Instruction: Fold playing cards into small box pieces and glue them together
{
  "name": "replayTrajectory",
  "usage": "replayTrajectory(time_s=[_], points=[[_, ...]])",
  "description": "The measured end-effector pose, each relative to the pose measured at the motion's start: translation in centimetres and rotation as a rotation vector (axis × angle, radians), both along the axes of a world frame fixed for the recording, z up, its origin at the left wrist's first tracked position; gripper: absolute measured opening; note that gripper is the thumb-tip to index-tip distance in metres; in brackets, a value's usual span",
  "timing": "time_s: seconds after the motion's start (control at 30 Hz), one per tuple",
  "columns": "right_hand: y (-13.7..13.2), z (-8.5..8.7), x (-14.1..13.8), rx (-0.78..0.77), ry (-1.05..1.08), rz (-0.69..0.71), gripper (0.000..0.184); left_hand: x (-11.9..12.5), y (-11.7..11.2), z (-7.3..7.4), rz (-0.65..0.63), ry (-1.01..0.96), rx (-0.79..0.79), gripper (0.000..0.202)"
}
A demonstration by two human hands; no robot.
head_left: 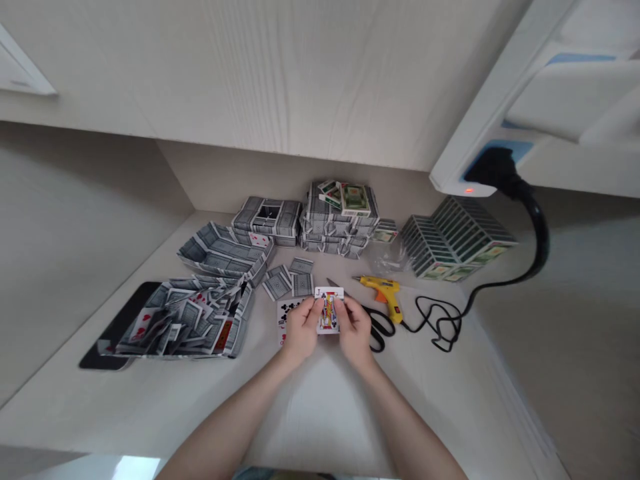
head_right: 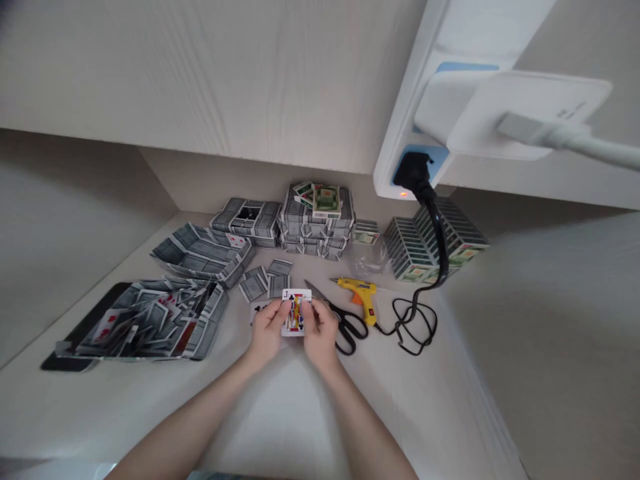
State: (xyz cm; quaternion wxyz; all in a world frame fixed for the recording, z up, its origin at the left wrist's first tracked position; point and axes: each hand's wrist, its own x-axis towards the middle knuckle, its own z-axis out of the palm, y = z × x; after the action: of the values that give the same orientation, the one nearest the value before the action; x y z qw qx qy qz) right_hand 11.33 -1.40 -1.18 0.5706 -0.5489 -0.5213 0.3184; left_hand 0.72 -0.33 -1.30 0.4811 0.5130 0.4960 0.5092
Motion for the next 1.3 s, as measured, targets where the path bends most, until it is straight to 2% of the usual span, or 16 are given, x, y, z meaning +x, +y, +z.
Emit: replayTrajectory(time_s=[0.13,0.27,0.4,0.63,0.83,1.0,1.3], points=[[0.1,-0.5,-0.2,-0.074,0.097,0.031,0.032,0.0,-0.2,-0.3,0.015,0.119,0.017,0.038],[0.7,-0.5,0.0,-0.115,0.181,0.142,0.034,-0.2,-0.2,-0.3,0.05,0.198,0.066,0.033],[1.1,-0.2,0.6,-0.139,0.228,0.255,0.035,-0.5,0.3,-0.4,0.089,0.187,0.08,0.032],[0.8,-0.2,0.4,-0.151,0.255,0.289,0.033,-0.8,0.8,-0.7,0.034,0.068,0.017,0.033],[0.5,-0.4,-0.1,-0.116,0.156,0.174,0.029,-0.6,0.6,-0.9,0.043,0.037,-0.008,0.027],[0.5,-0.3,0.0,-0.129,0.164,0.191,0.026,-0.6,0.7,-0.2,0.032,-0.022,0.006,0.022],[0.5,0.1,0.2,-0.053,0.121,0.129,0.023,-0.5,0.7,0.9,0.038,-0.159,-0.025,0.019]])
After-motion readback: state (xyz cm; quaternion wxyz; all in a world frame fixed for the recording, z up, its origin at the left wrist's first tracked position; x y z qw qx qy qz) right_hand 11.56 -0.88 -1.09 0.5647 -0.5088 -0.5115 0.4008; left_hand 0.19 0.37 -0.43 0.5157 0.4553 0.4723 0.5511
